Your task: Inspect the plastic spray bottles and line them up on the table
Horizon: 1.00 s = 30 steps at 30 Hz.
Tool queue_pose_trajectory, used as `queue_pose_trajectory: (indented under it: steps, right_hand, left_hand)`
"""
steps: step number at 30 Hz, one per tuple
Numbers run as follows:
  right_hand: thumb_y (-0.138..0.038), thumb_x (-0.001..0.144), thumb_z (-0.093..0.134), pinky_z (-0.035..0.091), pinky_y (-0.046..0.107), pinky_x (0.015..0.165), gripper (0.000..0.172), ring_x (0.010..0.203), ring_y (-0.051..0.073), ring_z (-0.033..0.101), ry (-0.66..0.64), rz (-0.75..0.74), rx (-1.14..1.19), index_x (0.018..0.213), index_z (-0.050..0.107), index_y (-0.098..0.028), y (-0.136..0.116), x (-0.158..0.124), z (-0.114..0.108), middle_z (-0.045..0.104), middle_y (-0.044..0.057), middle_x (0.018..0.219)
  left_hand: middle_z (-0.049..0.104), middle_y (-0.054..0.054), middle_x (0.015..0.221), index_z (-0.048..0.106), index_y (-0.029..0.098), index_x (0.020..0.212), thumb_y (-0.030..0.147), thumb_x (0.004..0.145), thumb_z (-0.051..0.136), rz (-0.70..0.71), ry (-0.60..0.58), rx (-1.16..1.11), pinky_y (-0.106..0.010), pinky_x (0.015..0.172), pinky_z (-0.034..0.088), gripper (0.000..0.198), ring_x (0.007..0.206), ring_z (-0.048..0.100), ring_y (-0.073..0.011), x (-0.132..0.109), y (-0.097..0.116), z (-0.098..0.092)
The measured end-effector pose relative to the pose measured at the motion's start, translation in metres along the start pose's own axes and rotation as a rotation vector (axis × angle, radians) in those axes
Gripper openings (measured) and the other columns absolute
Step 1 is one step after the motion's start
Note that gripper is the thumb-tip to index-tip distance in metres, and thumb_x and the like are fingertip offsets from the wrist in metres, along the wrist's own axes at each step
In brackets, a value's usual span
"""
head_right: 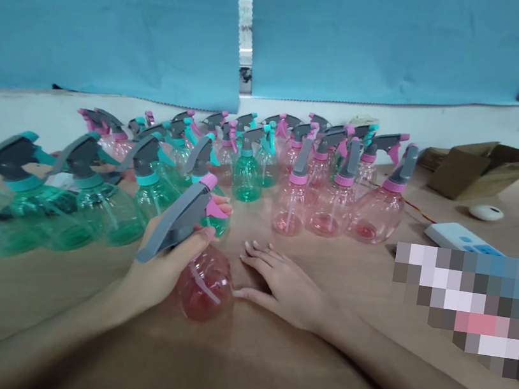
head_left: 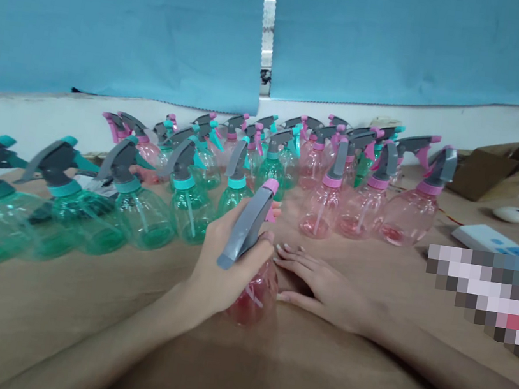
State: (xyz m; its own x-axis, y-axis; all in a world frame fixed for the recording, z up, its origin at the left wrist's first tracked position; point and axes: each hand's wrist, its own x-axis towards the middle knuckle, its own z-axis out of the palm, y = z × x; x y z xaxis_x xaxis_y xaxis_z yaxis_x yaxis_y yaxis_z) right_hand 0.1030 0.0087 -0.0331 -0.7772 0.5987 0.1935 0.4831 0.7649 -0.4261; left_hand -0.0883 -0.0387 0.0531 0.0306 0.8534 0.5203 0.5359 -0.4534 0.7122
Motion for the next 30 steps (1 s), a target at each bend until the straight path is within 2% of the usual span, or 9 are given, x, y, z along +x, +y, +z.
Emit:
queue_pose_trajectory:
  steps: [8,13,30]
  right_hand:
    - [-0.058,0.089,0.043,0.029,0.047,0.110,0.065,0.134,0.026,0.033,0.007,-0.002,-0.001,0.138,0.041,-0.017,0.0001,0.0000,0.0003,0.039,0.012,0.145]
    - [-0.057,0.089,0.044,0.029,0.048,0.110,0.063,0.135,0.026,0.032,0.022,-0.011,0.006,0.139,0.039,-0.019,0.0005,-0.0004,0.0009,0.038,0.010,0.145]
    - [-0.056,0.089,0.045,0.029,0.048,0.109,0.063,0.135,0.026,0.032,0.031,-0.017,0.028,0.139,0.040,-0.019,0.0008,-0.0006,0.0014,0.039,0.011,0.145]
  left_hand:
    - [0.049,0.005,0.063,0.055,0.025,0.094,0.017,0.077,0.052,0.010,-0.005,-0.017,-0.026,0.053,0.043,0.019,0.054,0.045,-0.0124,0.0012,0.0013,0.0006]
    - [0.048,0.005,0.062,0.054,0.024,0.088,0.020,0.078,0.052,-0.011,0.001,0.008,-0.026,0.052,0.042,0.011,0.053,0.044,-0.0125,-0.0002,-0.0003,0.0006]
    - [0.048,0.005,0.065,0.053,0.024,0.090,0.018,0.078,0.052,-0.009,-0.008,-0.003,-0.026,0.057,0.044,0.013,0.056,0.046,-0.0123,-0.0010,-0.0016,0.0006]
